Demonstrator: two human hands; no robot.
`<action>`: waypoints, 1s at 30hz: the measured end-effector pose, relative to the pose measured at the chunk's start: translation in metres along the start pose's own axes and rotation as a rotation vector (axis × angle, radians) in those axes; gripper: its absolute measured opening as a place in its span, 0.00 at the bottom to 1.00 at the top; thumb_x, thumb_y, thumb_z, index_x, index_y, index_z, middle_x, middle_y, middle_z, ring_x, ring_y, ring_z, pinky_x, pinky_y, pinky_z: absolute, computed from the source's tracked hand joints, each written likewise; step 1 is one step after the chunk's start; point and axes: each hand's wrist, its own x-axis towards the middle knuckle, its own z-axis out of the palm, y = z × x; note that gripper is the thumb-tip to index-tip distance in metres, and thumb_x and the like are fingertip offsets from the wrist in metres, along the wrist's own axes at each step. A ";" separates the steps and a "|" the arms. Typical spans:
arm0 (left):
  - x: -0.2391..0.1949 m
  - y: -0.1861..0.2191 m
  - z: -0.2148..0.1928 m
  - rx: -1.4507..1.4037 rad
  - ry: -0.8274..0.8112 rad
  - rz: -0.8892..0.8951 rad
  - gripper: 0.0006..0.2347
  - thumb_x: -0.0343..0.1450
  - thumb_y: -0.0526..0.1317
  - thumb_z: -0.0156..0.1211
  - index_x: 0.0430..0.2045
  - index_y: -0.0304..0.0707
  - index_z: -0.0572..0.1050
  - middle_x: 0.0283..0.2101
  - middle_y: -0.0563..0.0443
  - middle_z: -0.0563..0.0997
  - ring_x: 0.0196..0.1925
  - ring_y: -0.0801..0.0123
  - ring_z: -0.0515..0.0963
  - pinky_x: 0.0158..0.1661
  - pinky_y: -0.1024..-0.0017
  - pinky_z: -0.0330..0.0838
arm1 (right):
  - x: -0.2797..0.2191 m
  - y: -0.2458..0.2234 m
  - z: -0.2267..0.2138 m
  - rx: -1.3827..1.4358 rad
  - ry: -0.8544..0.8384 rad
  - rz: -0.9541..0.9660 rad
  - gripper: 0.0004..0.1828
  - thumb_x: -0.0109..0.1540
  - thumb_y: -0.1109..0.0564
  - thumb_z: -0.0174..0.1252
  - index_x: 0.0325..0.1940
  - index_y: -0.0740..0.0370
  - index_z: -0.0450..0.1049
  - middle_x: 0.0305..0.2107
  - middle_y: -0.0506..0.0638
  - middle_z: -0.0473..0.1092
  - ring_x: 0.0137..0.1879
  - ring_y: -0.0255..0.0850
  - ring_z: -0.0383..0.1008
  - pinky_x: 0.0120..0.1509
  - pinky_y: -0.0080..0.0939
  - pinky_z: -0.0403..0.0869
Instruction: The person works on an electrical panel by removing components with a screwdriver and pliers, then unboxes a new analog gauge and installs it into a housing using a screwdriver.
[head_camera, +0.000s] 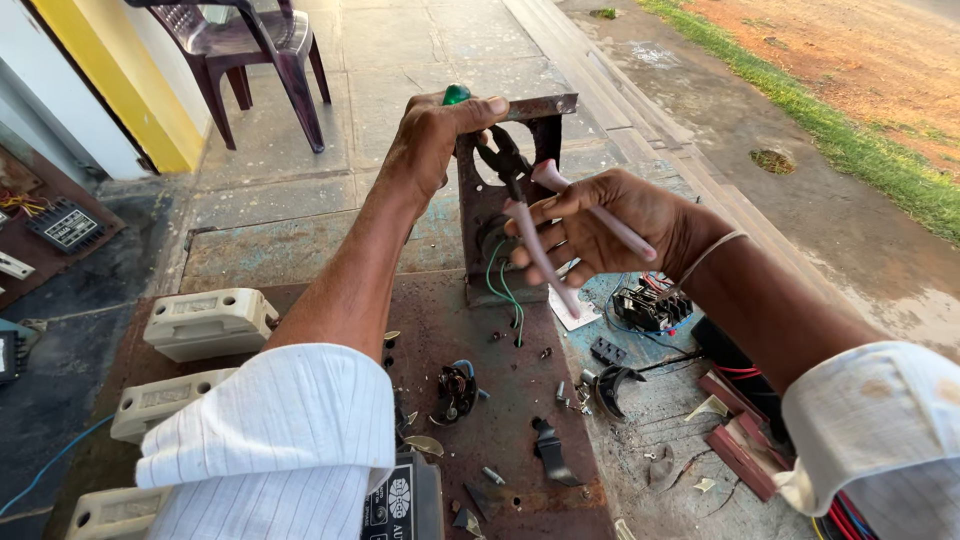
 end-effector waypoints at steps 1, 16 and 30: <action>0.001 -0.001 0.000 -0.002 0.000 0.000 0.20 0.66 0.57 0.62 0.20 0.37 0.76 0.22 0.49 0.73 0.31 0.64 0.72 0.41 0.58 0.65 | 0.001 0.002 -0.009 0.030 -0.087 -0.013 0.27 0.67 0.54 0.47 0.66 0.73 0.63 0.49 0.69 0.73 0.51 0.55 0.80 0.43 0.43 0.82; 0.003 -0.001 -0.001 -0.017 -0.007 0.033 0.21 0.64 0.59 0.64 0.20 0.36 0.79 0.22 0.47 0.76 0.28 0.64 0.74 0.37 0.58 0.67 | -0.003 0.008 0.031 -0.128 0.102 -0.015 0.27 0.66 0.55 0.44 0.66 0.75 0.60 0.53 0.72 0.70 0.59 0.62 0.75 0.60 0.63 0.76; -0.001 -0.001 0.000 -0.038 0.010 0.038 0.20 0.64 0.58 0.65 0.19 0.38 0.78 0.22 0.50 0.75 0.30 0.65 0.75 0.37 0.62 0.69 | 0.002 -0.002 0.025 -0.036 -0.058 -0.031 0.29 0.67 0.53 0.43 0.67 0.75 0.60 0.55 0.73 0.69 0.60 0.61 0.74 0.60 0.63 0.76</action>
